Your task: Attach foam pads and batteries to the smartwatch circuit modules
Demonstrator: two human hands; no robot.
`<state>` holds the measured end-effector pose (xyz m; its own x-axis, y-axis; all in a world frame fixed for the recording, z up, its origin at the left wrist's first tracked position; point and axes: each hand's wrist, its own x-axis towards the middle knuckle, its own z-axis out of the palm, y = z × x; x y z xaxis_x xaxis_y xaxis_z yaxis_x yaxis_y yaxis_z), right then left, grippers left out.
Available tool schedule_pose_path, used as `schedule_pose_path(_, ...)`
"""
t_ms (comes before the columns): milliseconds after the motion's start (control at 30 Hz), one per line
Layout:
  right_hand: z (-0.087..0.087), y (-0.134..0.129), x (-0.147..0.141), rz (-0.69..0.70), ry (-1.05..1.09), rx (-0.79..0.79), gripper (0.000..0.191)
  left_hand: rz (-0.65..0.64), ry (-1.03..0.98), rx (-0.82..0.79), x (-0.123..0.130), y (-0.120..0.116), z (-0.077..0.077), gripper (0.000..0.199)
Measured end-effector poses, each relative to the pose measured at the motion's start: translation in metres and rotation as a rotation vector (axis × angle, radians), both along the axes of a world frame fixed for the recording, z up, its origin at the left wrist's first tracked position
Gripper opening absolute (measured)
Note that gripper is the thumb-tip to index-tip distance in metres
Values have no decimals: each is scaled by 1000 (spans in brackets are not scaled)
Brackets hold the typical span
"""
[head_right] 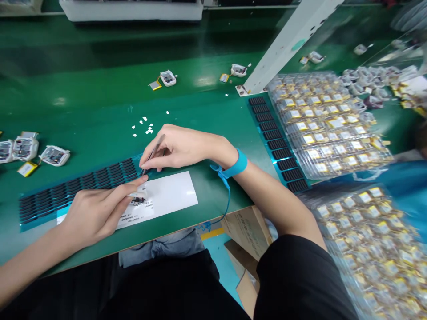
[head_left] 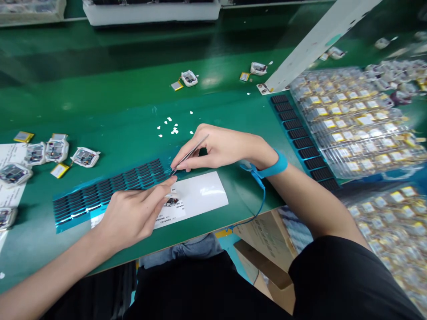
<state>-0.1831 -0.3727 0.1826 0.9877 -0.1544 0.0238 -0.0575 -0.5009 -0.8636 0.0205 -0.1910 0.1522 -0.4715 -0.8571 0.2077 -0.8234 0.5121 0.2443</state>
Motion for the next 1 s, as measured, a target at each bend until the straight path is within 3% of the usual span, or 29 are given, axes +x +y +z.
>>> schedule_pose_path(233,3,14,1,41,-53,-336,28,41,18,46,0,2,4,32)
schedule_pose_path(367,11,23,1,146,45,-538,32,84,26,139,1,0,9,26)
schedule_pose_path(467,18,24,0,144,103,-635,34,76,42,153,1,-1,11,27)
schedule_pose_path(667,17,15,-8,15,-83,-469,33,66,58,142,1,0,10,31)
schedule_pose_path(1000,2,14,3,36,-89,-443,33,32,31,35,-1,0,5,30)
